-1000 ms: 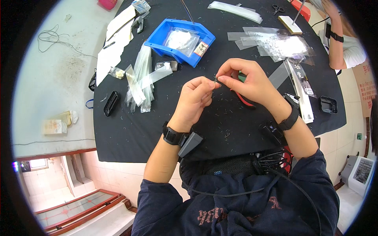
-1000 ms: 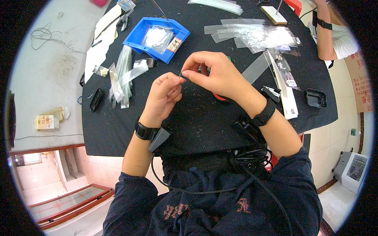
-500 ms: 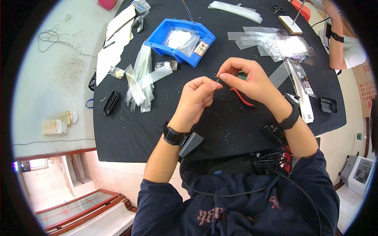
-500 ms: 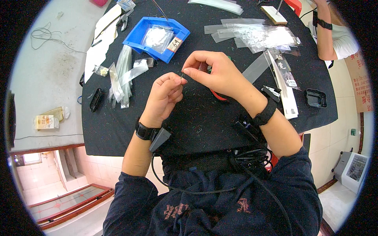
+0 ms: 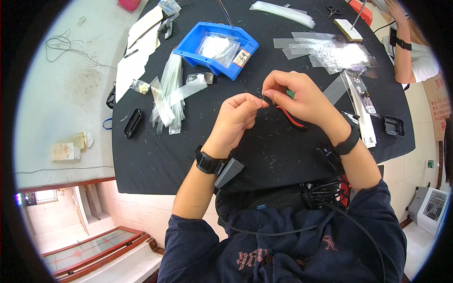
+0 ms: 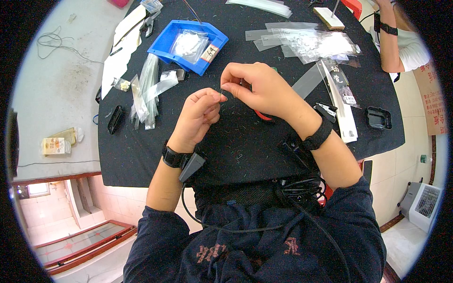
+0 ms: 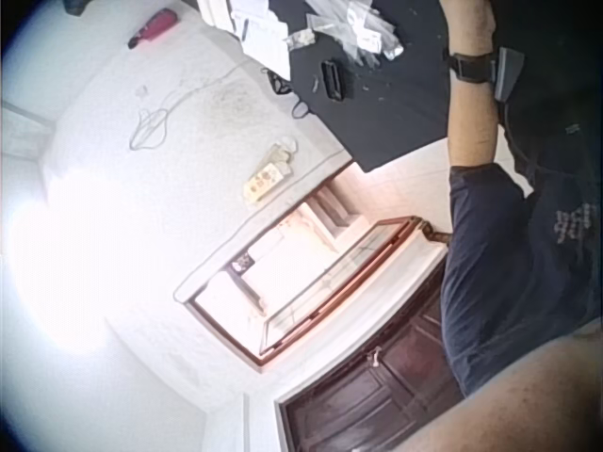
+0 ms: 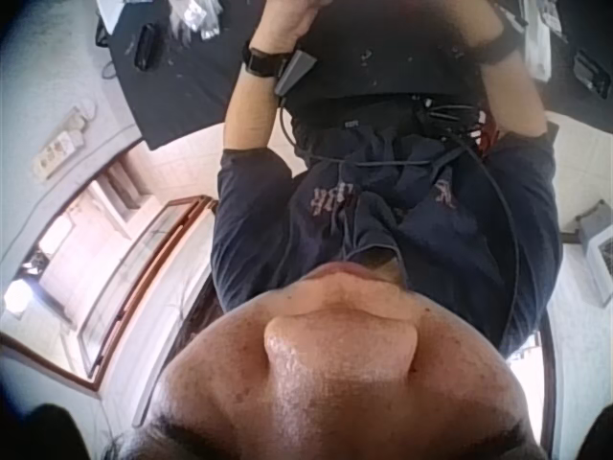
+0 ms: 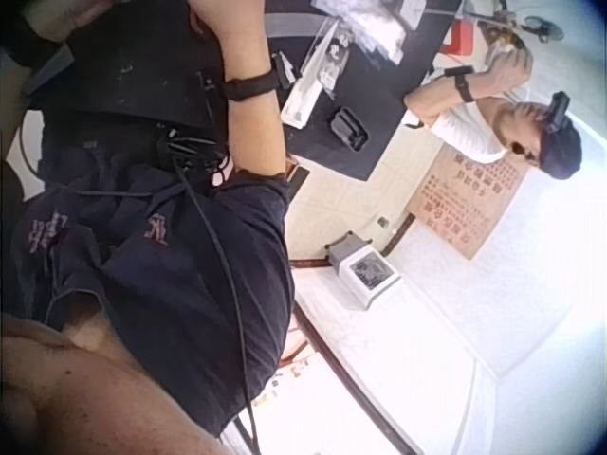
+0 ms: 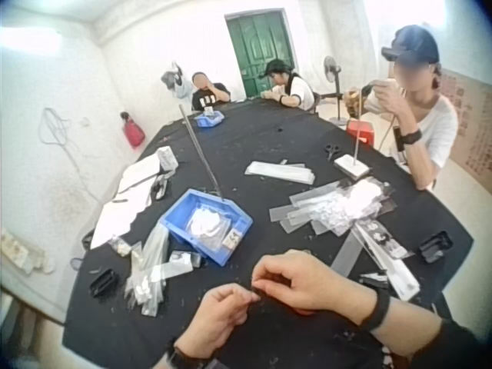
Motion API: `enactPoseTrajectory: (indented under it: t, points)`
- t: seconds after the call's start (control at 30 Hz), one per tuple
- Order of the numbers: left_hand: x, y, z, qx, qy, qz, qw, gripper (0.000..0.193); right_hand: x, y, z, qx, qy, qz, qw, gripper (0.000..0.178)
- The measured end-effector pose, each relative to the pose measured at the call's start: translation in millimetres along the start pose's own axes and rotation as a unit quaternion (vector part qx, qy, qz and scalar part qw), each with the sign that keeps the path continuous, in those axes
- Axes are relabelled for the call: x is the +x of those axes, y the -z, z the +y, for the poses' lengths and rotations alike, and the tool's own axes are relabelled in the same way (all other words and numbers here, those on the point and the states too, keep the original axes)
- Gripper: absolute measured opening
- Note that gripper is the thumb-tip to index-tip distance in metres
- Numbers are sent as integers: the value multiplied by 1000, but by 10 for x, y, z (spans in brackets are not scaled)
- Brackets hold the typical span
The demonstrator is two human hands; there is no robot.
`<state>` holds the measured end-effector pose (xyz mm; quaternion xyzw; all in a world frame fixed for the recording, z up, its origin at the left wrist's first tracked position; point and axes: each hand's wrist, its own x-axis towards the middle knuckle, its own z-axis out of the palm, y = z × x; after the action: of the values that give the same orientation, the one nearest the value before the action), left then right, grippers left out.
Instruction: Assembling small components of fishing tackle using pliers and scissors at a workstation.
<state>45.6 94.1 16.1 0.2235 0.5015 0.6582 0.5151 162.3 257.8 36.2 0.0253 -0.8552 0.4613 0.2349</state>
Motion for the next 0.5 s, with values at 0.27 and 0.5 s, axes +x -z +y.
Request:
enactPoseTrajectory:
  t: [0.27,0.5]
  points:
    - [2,-2,0,8,11,-13,1000,14,22,-13,31,4,29,-5,1000,4]
    - [0,7,-6,-15,-2,-27,1000,14,5,-18,21,12,-23,-3,1000,5]
